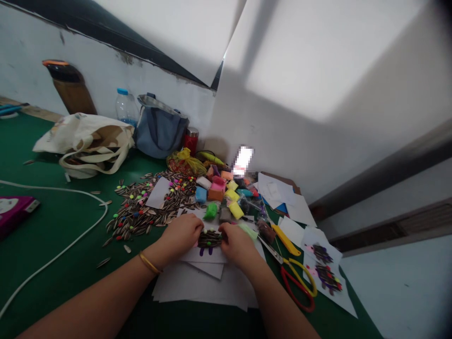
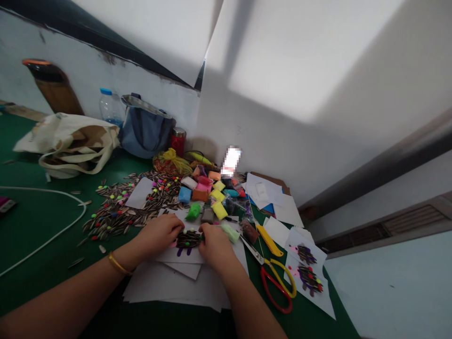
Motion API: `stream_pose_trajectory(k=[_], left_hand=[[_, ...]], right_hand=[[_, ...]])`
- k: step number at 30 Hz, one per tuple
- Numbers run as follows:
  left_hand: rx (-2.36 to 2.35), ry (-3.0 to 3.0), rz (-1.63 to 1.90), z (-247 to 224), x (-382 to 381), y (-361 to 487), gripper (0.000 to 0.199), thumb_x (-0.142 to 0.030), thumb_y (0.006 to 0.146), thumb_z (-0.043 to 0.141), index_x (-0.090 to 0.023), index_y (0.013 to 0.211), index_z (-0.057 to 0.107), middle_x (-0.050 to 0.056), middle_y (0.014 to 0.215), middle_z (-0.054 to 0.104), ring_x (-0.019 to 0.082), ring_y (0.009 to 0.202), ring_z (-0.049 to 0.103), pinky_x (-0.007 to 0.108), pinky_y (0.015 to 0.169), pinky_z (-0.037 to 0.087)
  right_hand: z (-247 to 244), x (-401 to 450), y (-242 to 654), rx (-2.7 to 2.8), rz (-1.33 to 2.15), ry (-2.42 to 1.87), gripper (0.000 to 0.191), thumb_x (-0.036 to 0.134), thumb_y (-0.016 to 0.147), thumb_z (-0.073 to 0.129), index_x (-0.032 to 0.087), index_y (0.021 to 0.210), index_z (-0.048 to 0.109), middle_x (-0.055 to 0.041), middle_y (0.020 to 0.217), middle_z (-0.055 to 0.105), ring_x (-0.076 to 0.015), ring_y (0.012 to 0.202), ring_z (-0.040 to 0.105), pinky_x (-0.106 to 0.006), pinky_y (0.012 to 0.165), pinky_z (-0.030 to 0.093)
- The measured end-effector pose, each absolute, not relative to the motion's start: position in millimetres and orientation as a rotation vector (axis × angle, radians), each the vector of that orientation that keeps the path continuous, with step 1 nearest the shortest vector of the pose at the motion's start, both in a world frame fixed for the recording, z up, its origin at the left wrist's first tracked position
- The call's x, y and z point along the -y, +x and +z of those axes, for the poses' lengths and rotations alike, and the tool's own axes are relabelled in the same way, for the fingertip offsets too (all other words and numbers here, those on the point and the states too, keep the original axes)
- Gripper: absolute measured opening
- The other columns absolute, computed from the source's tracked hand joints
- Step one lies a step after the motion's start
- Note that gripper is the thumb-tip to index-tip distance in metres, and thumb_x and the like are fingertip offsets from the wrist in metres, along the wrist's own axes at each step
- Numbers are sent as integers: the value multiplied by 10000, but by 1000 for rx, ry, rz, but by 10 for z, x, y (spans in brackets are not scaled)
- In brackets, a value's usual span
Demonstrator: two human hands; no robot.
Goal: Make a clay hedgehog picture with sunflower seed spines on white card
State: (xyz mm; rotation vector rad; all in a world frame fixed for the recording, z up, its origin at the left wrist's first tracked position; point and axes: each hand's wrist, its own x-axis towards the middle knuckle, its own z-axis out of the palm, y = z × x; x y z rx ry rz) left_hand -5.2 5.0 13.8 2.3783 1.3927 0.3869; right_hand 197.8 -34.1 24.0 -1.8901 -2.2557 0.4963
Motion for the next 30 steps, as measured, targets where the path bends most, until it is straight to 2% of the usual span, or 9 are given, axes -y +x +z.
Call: stream_pose_trajectory(k=[7,16,23,30], left_hand=[[-1403,2359,362,132,-70,-55,293,-266,897,453,-232,822,735,72,894,711,233,880,639,322,750,436],[-1424,2347,290,146,-88,-49,303,-260,898,442,-224,854,740,68,920,709,234,913,637,317,761,425],[-1410,2365,317,143,-83,-49,302,-268,907,441,-228,838,732,63,897,701,225,872,631,315,744,423],[-1407,2336,397,162,-72,-53,283,-307,925,476,-219,848,734,61,885,694,227,873,630,323,749,436]], right_hand=[[226,331,2061,2250,538,-1820,180,137,832,597,228,947,703,-34,926,685,-179,878,602,-259,717,366],[178,341,2174,2106,735,-1732,340,112,809,597,217,1124,676,-23,921,700,-174,867,614,-252,760,412],[132,317,2162,2152,676,-1717,215,124,822,588,217,970,714,-29,947,704,-186,903,606,-264,771,404],[187,343,2226,2044,676,-1637,152,122,811,603,202,902,694,-32,913,658,-177,868,586,-274,767,419]])
